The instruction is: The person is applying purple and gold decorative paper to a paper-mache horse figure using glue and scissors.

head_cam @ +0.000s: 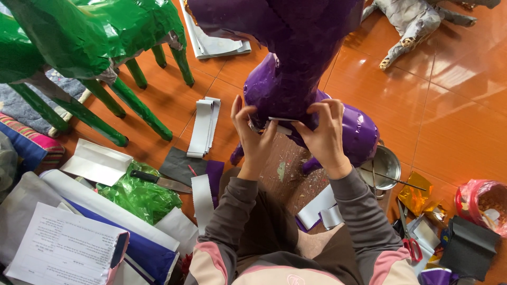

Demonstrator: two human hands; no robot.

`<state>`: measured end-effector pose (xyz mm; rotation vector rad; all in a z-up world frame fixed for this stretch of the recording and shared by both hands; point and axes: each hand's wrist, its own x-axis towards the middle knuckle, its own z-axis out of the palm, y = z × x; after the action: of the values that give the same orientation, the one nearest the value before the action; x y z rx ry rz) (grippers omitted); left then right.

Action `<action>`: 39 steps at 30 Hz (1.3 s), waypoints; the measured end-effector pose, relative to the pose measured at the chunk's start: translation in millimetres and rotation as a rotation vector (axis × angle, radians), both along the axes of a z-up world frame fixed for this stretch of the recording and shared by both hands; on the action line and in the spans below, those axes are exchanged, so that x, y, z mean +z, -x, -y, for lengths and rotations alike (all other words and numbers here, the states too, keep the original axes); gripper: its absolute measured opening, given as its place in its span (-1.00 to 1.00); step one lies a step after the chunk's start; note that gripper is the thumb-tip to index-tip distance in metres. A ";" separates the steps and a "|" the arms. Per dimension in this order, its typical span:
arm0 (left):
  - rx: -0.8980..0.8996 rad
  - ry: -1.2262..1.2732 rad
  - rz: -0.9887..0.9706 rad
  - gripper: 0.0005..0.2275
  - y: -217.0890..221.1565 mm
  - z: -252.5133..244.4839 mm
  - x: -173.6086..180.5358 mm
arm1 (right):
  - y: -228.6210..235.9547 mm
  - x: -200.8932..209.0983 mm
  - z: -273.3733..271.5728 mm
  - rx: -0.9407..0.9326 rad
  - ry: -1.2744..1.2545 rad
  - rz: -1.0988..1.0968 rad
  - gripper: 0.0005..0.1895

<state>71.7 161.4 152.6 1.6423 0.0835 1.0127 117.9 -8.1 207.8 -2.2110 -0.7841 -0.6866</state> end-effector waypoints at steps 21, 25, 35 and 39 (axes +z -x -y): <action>-0.379 0.285 -0.009 -0.10 -13.6 -18.8 -5.1 | -18.1 -4.3 -1.7 0.395 -0.281 -0.351 0.26; -0.407 0.333 0.022 -0.06 -16.7 -21.0 -6.9 | -2.1 -2.9 -2.5 0.295 -0.226 -0.273 0.16; -0.464 0.415 0.035 -0.04 -20.9 -23.5 -9.5 | 50.9 -14.0 -40.9 0.143 0.174 0.174 -0.60; -0.486 0.416 0.057 -0.05 -23.8 -26.6 -14.8 | 50.3 -37.9 -40.7 0.053 0.317 0.112 -0.67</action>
<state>95.6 188.0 137.9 1.1719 -0.1310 0.6158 67.6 32.6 169.9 -2.4386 -1.0675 -0.7046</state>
